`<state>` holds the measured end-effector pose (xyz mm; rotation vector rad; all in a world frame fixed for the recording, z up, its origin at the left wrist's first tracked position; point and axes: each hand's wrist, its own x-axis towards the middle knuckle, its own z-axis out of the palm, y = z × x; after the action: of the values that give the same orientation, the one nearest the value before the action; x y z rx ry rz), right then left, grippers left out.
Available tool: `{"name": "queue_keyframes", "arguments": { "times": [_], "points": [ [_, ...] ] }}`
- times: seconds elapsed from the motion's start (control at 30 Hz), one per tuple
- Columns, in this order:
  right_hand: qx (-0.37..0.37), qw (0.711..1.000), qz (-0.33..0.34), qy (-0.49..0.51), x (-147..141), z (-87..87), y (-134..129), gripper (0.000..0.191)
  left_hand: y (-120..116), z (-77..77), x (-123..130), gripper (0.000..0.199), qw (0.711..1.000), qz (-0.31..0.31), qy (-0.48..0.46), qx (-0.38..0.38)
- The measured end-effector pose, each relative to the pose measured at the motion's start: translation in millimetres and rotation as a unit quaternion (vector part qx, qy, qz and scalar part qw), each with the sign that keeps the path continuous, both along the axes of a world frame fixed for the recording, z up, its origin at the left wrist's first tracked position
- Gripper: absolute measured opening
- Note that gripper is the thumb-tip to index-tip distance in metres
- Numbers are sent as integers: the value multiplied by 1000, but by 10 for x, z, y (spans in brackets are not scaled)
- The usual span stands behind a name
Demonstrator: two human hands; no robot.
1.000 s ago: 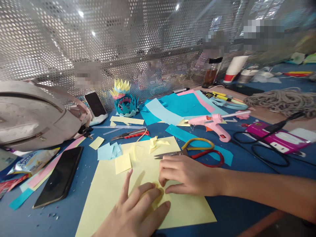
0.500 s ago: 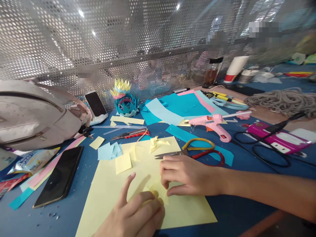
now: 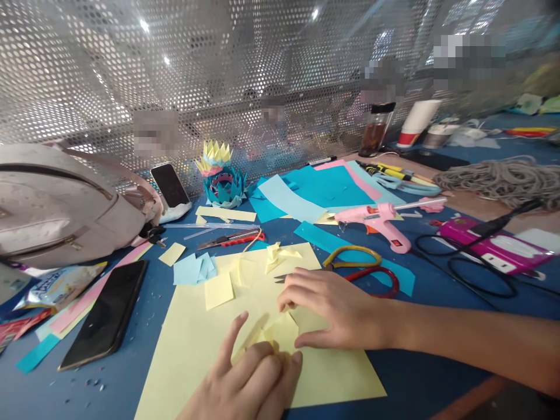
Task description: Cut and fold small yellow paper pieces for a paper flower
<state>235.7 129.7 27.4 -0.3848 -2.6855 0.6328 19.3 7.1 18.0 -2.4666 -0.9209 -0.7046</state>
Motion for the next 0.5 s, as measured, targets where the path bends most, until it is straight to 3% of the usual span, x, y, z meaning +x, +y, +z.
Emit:
{"name": "queue_keyframes", "arguments": {
  "times": [0.17,0.4,0.5],
  "points": [
    [-2,1000,-14,3,-2,0,-20,31,26,-50,-12,37,1000,-10,-26,-10],
    [-20,999,-26,11,-20,21,-65,12,43,103,-109,38,997,-34,65,-28],
    [-32,998,-35,30,-36,1,-80,9,51,51,-105,37,996,-41,74,-34]
  ]
}}
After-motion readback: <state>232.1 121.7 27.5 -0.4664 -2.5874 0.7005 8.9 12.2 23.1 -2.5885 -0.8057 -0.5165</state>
